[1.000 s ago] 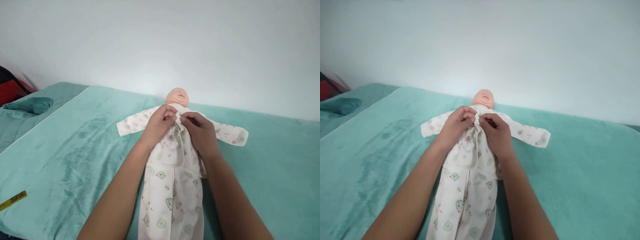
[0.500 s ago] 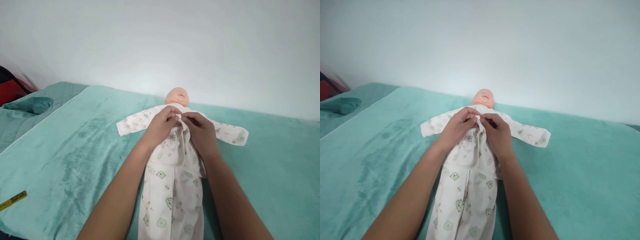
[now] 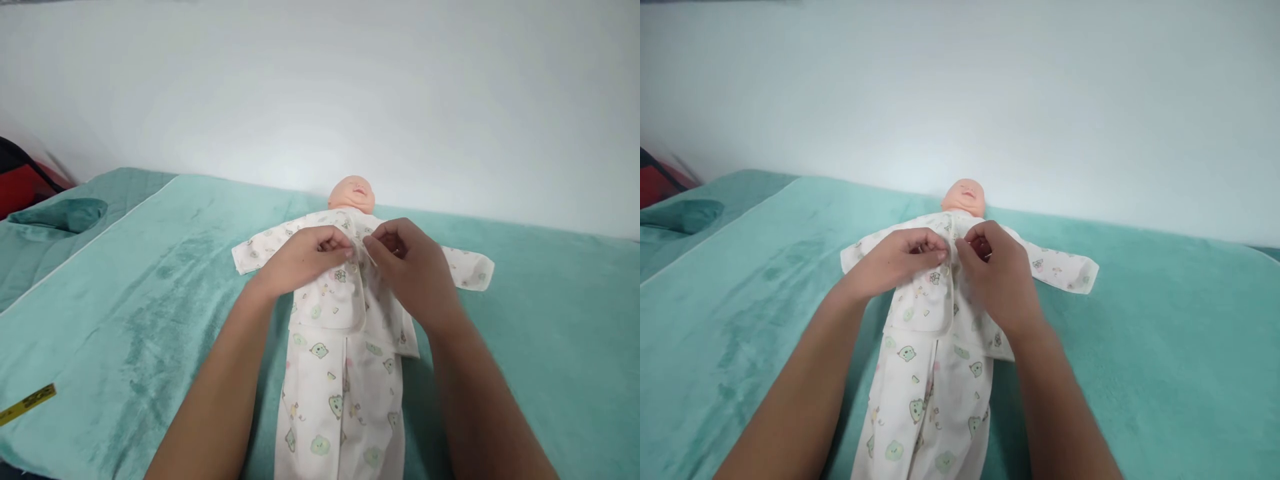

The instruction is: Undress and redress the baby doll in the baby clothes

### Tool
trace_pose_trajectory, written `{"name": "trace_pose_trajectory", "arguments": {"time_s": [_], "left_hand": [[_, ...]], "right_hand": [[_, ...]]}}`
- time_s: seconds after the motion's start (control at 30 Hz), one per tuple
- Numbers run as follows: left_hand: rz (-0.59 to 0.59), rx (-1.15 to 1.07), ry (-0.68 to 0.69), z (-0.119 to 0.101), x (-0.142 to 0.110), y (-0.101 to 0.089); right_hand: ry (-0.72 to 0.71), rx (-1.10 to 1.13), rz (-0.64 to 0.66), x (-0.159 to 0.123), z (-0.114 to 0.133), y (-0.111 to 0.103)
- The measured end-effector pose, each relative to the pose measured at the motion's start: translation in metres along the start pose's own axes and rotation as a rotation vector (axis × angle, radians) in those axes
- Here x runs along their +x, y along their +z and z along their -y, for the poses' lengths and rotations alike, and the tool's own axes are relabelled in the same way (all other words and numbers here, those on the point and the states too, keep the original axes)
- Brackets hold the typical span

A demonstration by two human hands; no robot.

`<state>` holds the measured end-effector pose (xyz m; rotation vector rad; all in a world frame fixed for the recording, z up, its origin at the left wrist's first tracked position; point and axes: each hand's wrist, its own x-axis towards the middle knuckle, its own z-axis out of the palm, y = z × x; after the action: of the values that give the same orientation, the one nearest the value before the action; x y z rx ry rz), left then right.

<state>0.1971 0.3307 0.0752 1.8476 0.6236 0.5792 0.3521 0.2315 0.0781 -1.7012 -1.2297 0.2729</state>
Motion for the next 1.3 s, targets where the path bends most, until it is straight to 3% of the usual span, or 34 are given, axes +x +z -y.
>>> {"name": "trace_pose_trajectory", "arguments": {"time_s": [0.1, 0.27, 0.53, 0.7, 0.83, 1.07, 1.3], "left_hand": [[0.101, 0.051, -0.011, -0.004, -0.004, -0.002], [0.106, 0.099, 0.015, -0.005, -0.006, -0.002], [0.205, -0.089, -0.037, -0.009, -0.009, -0.01], [0.222, -0.181, -0.079, -0.007, -0.009, -0.01], [0.249, -0.217, -0.072, -0.006, -0.008, -0.009], [0.271, -0.382, -0.049, -0.005, -0.009, -0.008], [0.367, -0.324, -0.09, -0.004, -0.006, -0.005]], "right_hand": [[0.015, -0.112, 0.08, -0.002, 0.006, -0.01], [0.037, -0.321, 0.316, -0.007, 0.007, -0.012], [0.114, -0.631, 0.329, -0.018, 0.024, 0.0], [0.195, -0.657, 0.339, -0.018, 0.031, 0.0], [0.171, -0.704, 0.333, -0.017, 0.033, 0.004], [0.124, -0.517, 0.424, -0.012, 0.022, -0.013], [0.174, -0.034, 0.446, -0.004, 0.022, -0.032]]}}
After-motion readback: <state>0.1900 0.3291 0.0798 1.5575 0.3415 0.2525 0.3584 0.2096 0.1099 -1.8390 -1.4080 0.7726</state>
